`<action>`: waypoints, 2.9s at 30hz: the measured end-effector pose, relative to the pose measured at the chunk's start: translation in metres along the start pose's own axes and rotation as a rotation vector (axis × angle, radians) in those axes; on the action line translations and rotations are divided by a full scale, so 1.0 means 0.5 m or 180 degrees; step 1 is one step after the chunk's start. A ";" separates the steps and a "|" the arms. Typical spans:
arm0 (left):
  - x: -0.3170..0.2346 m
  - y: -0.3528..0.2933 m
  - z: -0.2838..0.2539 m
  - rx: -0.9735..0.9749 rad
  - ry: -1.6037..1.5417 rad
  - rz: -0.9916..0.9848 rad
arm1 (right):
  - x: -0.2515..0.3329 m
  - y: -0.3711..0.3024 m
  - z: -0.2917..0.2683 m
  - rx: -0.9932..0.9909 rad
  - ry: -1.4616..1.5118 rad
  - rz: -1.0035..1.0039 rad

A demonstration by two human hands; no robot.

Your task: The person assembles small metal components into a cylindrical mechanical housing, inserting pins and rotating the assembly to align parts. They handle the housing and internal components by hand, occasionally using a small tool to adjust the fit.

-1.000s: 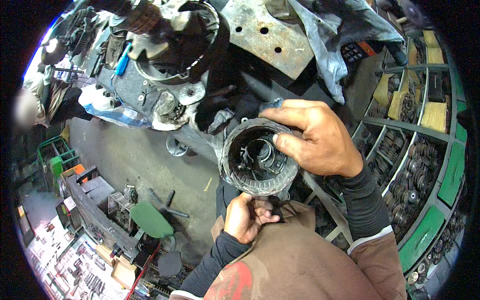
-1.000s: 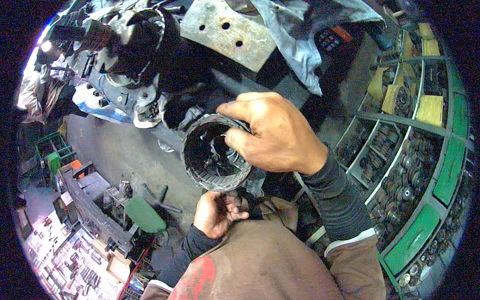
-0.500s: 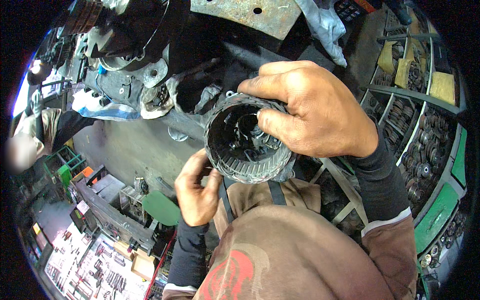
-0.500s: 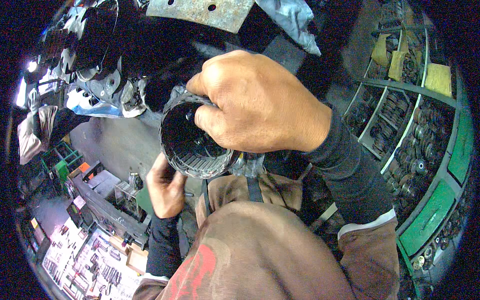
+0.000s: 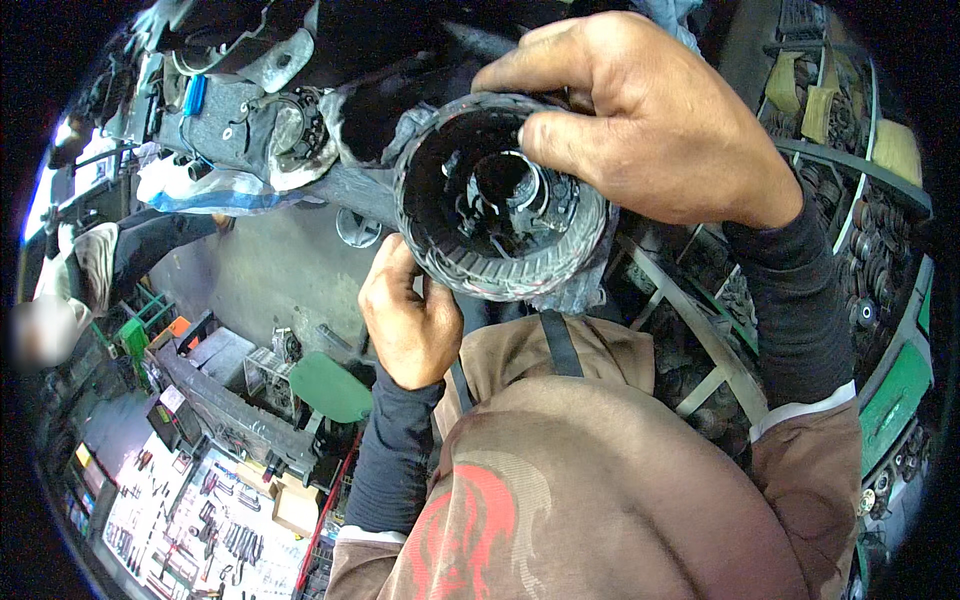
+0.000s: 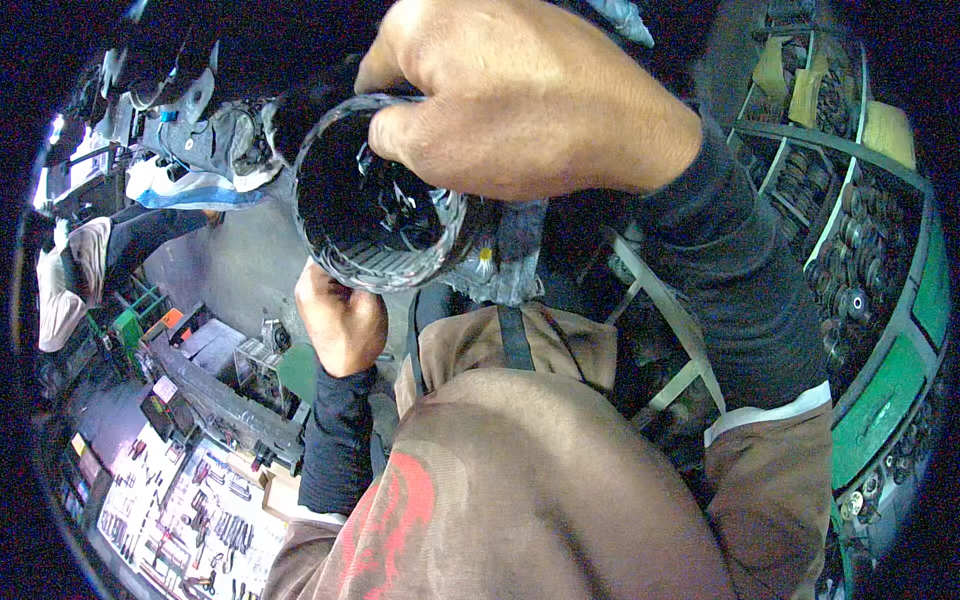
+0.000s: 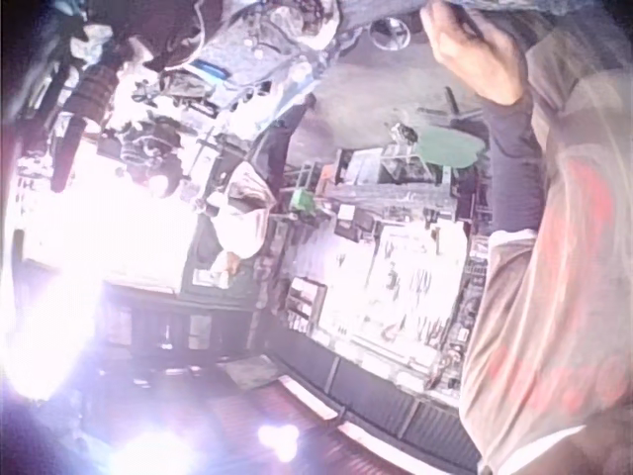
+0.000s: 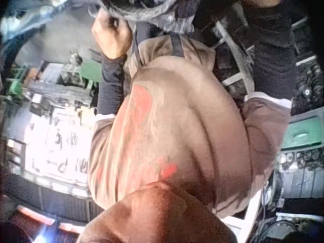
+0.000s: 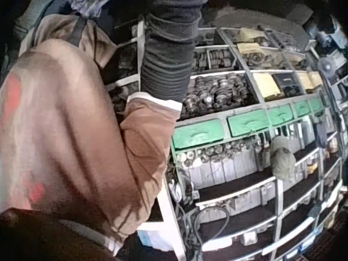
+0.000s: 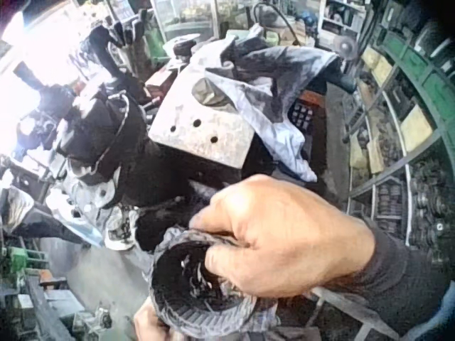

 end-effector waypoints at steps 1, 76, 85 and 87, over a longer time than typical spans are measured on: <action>-0.005 -0.004 0.001 -0.0021 -0.0098 -0.0116 | 0.000 -0.002 0.000 -0.0032 -0.0072 -0.0044; -0.152 0.053 0.026 -0.0498 -0.0629 0.0858 | -0.157 -0.225 0.189 -0.1797 0.0478 0.0398; -0.143 0.053 0.037 -0.0561 -0.1106 0.0711 | -0.149 -0.198 0.229 -0.2105 -0.0693 0.0655; -0.141 0.050 0.034 -0.0597 -0.1095 0.0776 | -0.149 -0.195 0.230 -0.2202 -0.0764 0.0531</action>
Point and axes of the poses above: each hand's wrist, its own y-axis towards the middle knuckle, its own z-axis out of the palm, x = y × z, the point moved 5 cm from there along y, towards the middle knuckle, and after that the axes turned 4 degrees about z, right-handed, at the moved point
